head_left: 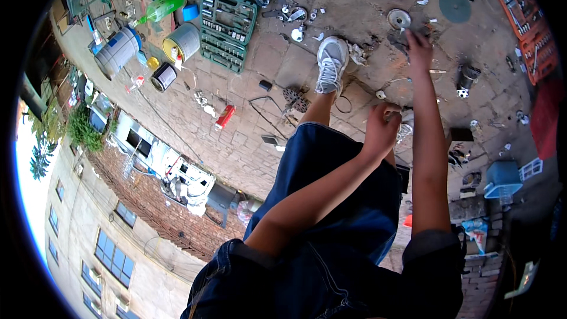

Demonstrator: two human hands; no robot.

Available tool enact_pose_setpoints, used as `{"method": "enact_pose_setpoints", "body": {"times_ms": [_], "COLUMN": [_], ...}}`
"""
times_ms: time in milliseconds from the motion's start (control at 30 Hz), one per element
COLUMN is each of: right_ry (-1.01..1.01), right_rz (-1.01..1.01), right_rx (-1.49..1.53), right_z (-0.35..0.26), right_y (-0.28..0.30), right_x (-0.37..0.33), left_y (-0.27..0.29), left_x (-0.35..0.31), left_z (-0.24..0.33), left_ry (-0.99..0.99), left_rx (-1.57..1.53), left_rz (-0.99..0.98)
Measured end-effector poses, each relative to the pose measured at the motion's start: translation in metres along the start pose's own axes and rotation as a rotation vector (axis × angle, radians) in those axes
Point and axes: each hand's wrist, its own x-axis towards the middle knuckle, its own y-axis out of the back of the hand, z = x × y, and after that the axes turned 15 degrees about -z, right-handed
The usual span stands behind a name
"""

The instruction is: The person assembles a black circular fan component with a white plastic handle, then walks through a cluttered workshop to discard the assembly. They subsequently pick up a small metallic cylindrical part and attach several small metal pieces to it by hand.

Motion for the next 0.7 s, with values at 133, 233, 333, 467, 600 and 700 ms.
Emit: {"method": "enact_pose_setpoints", "body": {"times_ms": [133, 233, 333, 467, 600, 700], "right_ry": [-0.012, -0.017, 0.107, 0.277, 0.548, 0.582], "right_rz": [-0.274, -0.328, -0.248, -0.189, -0.137, -0.251], "right_rx": [-0.031, -0.317, -0.643, -0.637, -0.993, -1.446], "right_z": [0.021, 0.047, 0.061, 0.064, 0.033, 0.031], "right_y": [-0.081, -0.122, -0.159, -0.192, -0.228, -0.247], "right_x": [0.012, 0.036, 0.040, 0.055, 0.043, 0.044], "left_y": [0.011, 0.022, 0.028, 0.035, 0.031, 0.013], "left_x": [-0.006, -0.011, -0.009, -0.016, -0.023, -0.028], "left_z": [-0.006, -0.003, -0.016, -0.017, -0.038, -0.036], "left_ry": [0.075, 0.050, 0.019, 0.130, 0.100, -0.041], "left_rx": [-0.045, -0.067, -0.120, -0.403, -0.568, -1.053], "left_rz": [0.152, 0.273, 0.392, 0.394, 0.072, 0.010]}}
